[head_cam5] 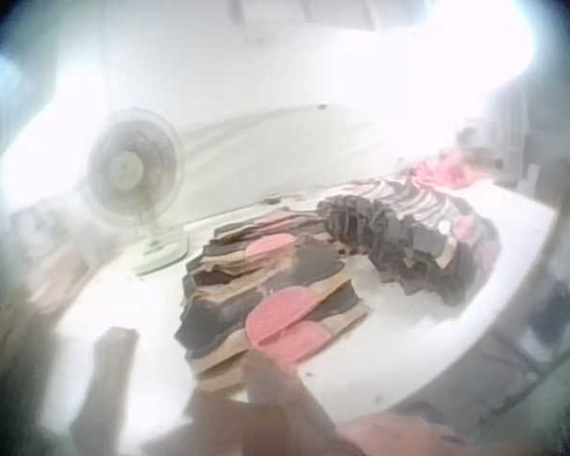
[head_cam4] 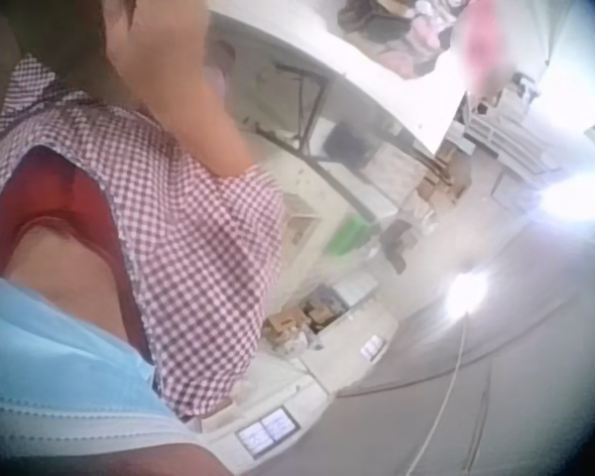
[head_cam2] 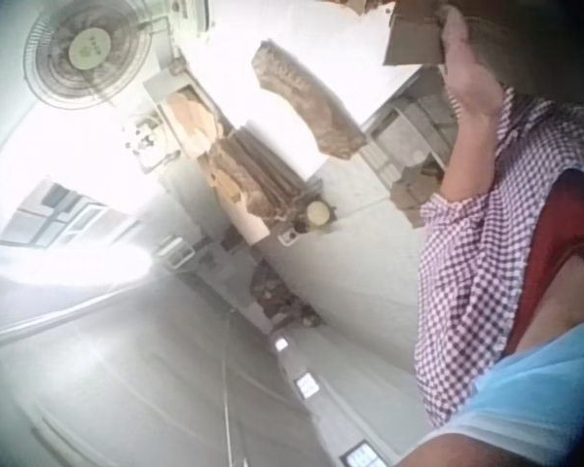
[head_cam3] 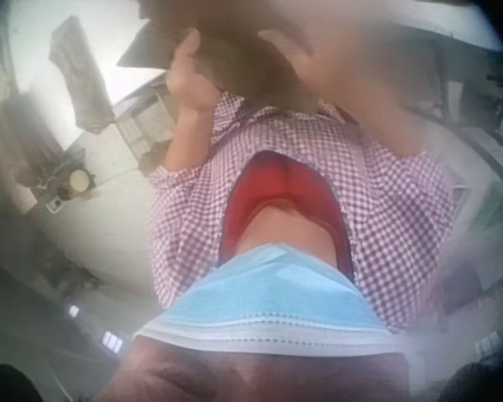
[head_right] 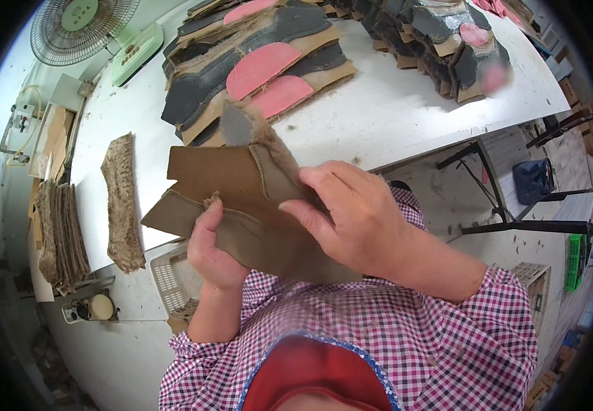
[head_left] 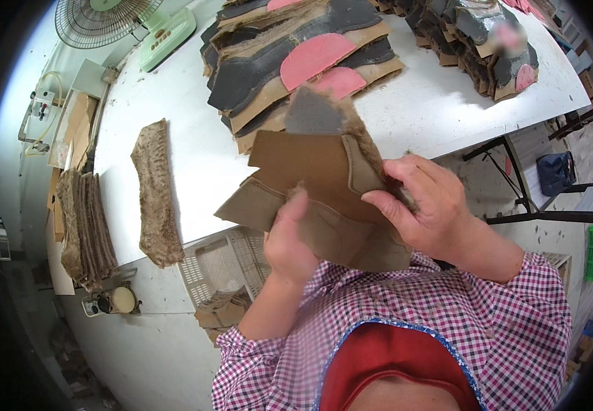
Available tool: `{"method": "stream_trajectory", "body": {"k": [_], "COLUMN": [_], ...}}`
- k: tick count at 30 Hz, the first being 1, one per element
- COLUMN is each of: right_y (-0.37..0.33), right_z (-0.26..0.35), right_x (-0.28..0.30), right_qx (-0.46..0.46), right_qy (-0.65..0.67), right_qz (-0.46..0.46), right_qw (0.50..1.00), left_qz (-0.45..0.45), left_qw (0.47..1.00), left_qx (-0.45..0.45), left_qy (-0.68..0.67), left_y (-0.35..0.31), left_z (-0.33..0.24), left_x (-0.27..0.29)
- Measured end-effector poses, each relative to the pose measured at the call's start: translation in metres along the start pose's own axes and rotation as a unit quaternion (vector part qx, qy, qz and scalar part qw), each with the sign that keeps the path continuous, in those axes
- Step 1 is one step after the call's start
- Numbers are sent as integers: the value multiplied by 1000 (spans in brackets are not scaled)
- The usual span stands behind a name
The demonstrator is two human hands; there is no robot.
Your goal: The person repeatedly picks up individual shoe parts from a stack on a table, turns them over to inspect both sides, and places them back down. This cycle continues throughout the clip without any visible assembly or tool use.
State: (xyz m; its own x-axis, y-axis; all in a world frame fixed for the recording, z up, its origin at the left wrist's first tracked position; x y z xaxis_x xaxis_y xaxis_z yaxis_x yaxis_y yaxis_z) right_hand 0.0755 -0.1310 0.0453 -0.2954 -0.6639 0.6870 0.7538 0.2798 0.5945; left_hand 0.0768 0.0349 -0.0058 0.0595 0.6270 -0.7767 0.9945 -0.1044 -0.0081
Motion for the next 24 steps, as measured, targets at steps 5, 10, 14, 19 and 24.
{"method": "stream_trajectory", "body": {"k": [5,10,14,19,24], "right_y": [4,-5,-9,0,-9], "right_z": [-3,-8,-11,-4,-11], "right_x": [2,0,-5,3,3], "right_qx": [-29,-103,-112,-84,-117], "right_qy": [47,136,121,92,196], "right_qz": [77,85,46,26,52], "right_qw": [995,982,985,992,972], "left_qz": [0,43,32,12,31], "left_qw": [1000,993,997,996,993], "left_qx": [12,72,71,82,116], "left_qy": [27,-82,-19,22,-4], "left_y": [-3,-3,-1,-5,-4], "left_z": [3,8,10,15,23], "left_x": [9,5,8,4,6]}}
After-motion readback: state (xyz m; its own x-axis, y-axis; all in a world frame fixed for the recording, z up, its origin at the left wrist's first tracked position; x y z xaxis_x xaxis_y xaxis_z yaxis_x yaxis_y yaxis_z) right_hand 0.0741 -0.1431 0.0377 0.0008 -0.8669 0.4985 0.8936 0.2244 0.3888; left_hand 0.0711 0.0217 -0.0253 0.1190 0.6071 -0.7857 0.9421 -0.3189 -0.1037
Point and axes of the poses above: each hand's wrist, its own y-axis towards the middle knuckle, its own x-axis out of the back of the hand, z = x × y, the point moved 5 cm from there along y, towards the middle knuckle, and after that the axes turned 9 degrees about -y, right-handed, at the moved point
